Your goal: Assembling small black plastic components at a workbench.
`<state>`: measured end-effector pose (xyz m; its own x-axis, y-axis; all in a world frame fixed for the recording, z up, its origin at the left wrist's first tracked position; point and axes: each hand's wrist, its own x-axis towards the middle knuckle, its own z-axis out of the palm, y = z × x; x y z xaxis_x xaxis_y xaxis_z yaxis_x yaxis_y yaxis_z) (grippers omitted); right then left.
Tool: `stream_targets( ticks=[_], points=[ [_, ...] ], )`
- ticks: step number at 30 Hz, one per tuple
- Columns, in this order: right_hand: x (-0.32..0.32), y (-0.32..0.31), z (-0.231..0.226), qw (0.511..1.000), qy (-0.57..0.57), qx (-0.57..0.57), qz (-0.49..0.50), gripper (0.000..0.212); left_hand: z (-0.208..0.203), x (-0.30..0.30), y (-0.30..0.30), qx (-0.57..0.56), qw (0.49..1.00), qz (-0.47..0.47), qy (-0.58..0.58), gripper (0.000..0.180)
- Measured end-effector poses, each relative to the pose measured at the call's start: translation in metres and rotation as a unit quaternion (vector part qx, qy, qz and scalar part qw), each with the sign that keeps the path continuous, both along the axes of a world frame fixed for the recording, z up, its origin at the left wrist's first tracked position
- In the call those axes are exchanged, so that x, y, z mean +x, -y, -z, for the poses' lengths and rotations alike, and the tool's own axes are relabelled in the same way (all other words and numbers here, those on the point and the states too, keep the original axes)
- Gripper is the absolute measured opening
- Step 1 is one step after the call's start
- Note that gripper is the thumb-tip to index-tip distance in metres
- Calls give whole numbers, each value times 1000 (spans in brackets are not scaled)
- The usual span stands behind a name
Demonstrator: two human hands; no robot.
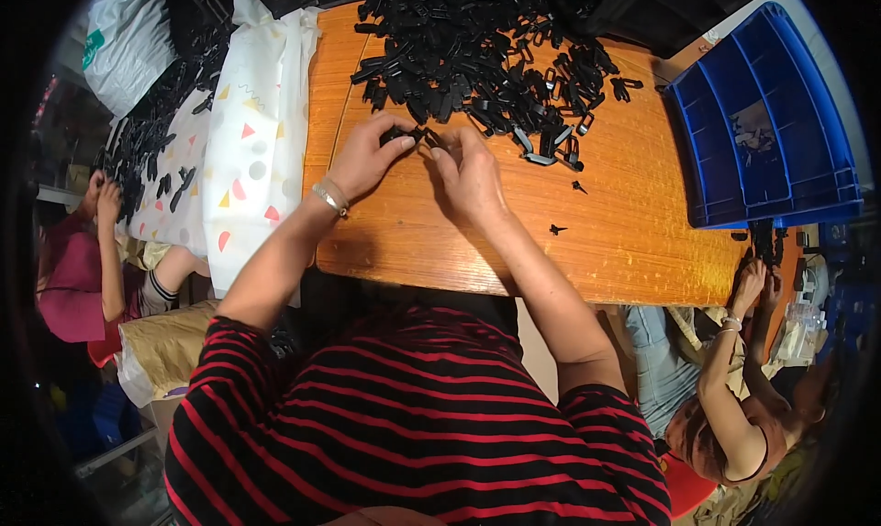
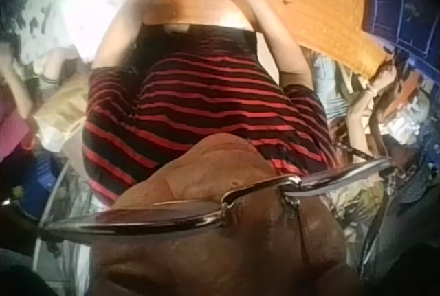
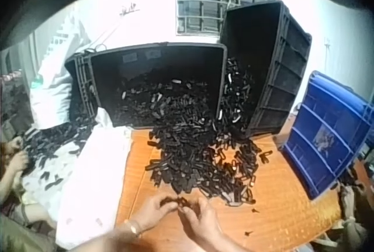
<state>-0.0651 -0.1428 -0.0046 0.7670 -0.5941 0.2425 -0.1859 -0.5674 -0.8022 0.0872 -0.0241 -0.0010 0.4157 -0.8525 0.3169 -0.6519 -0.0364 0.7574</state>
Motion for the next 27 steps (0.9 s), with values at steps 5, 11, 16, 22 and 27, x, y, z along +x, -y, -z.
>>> stream_targets(
  ticks=[5,11,16,22,27],
  points=[
    [1,-24,-5,981,136,139,-2,19,-7,-45,-10,-39,889,-13,-456,24],
    [-4,-37,-27,954,173,240,-43,19,-12,-59,-19,-195,809,18,-554,26],
    [-5,-38,-38,930,166,318,-81,24,-11,-51,-21,-238,772,3,-590,26],
    [-1,-31,-36,984,146,89,-40,21,-13,-48,-25,-225,801,3,-555,26],
    [-1,-36,-41,988,143,19,-52,18,-16,-50,-25,-214,845,-28,-489,27]
  ],
)
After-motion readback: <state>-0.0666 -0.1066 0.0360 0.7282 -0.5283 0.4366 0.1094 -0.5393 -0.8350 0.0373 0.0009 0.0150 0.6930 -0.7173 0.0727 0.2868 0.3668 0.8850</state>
